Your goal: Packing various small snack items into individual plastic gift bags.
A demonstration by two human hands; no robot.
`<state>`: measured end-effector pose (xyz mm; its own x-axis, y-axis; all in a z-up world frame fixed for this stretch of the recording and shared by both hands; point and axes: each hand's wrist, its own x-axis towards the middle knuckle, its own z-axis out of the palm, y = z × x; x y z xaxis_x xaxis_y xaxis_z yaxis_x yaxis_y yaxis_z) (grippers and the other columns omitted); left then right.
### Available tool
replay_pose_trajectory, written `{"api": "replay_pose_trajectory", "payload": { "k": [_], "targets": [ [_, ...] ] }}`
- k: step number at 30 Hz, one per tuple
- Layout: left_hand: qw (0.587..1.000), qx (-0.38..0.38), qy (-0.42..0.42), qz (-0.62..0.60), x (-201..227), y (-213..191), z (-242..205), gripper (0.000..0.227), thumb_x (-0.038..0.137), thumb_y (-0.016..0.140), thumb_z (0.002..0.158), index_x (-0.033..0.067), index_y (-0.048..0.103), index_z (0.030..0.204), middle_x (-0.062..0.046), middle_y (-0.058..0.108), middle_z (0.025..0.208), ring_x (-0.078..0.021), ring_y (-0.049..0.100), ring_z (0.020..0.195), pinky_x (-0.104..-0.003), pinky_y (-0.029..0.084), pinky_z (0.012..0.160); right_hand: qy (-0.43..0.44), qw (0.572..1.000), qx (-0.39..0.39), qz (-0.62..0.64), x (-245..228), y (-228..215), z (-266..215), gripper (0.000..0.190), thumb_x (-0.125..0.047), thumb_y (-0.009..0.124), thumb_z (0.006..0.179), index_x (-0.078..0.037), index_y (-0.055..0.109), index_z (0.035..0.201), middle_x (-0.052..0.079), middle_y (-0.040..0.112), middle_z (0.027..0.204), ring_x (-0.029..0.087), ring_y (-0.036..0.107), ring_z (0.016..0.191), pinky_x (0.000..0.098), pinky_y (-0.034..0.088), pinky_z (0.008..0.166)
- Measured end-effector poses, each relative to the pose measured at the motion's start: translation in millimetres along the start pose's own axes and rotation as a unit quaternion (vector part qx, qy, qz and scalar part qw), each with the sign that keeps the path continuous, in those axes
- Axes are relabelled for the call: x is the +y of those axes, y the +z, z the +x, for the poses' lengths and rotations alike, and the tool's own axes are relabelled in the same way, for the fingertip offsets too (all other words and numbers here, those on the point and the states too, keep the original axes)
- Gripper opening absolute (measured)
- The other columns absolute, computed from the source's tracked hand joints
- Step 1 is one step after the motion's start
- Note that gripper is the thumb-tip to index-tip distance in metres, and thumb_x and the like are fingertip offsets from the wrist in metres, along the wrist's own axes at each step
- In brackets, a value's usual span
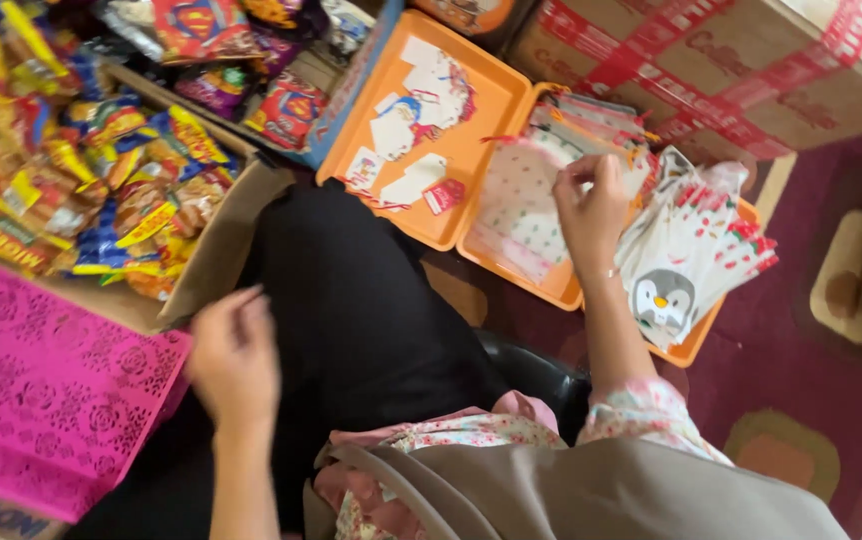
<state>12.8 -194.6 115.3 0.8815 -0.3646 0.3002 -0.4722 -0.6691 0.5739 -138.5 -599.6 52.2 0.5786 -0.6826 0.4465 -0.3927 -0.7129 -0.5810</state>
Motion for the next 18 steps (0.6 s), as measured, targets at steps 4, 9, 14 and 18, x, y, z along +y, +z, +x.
{"api": "replay_pose_trajectory", "payload": {
  "k": [4, 9, 14, 18],
  "targets": [
    [0.995, -0.001, 0.053, -0.089, 83.1, 17.5, 44.4, 0.01, 0.015, 0.08, 0.092, 0.0199, 0.077, 0.101, -0.001, 0.075, 0.091, -0.0235, 0.073, 0.09, -0.035, 0.057, 0.082, -0.025, 0.982, -0.049, 0.178, -113.2, -4.0, 2.3, 0.021, 0.006, 0.075, 0.081, -0.008, 0.063, 0.091, 0.01, 0.07, 0.102, 0.025, 0.066, 0.084, 0.03, 0.052, 0.071],
    [0.901, -0.099, -0.075, -0.415, 113.1, 26.0, 69.6, 0.028, 0.019, 0.081, 0.09, 0.002, 0.065, 0.105, -0.013, 0.071, 0.092, -0.0222, 0.076, 0.077, -0.028, 0.064, 0.066, -0.121, 0.916, -0.18, 0.337, -197.3, 2.2, -10.8, 0.016, 0.001, 0.081, 0.084, -0.005, 0.068, 0.089, 0.014, 0.075, 0.11, 0.028, 0.075, 0.093, 0.0339, 0.058, 0.081],
    [0.913, -0.077, -0.098, -0.389, 85.2, 20.1, 67.4, 0.02, 0.022, 0.078, 0.093, 0.0046, 0.069, 0.095, -0.006, 0.064, 0.082, -0.0189, 0.075, 0.074, -0.026, 0.062, 0.06, -0.013, 0.85, -0.251, 0.463, -203.5, 38.3, -19.7, 0.024, -0.006, 0.085, 0.085, -0.001, 0.063, 0.094, 0.017, 0.071, 0.111, 0.024, 0.07, 0.097, 0.0335, 0.056, 0.085],
    [0.914, -0.071, -0.109, -0.384, 61.9, 21.1, 65.8, 0.018, 0.019, 0.078, 0.093, 0.005, 0.069, 0.088, -0.006, 0.064, 0.082, -0.0193, 0.075, 0.078, -0.026, 0.064, 0.064, 0.05, 0.836, -0.278, 0.47, -205.6, 57.2, -17.0, 0.022, -0.001, 0.085, 0.085, 0.0, 0.064, 0.093, 0.015, 0.074, 0.098, 0.018, 0.071, 0.087, 0.0313, 0.055, 0.081]
  ]
}}
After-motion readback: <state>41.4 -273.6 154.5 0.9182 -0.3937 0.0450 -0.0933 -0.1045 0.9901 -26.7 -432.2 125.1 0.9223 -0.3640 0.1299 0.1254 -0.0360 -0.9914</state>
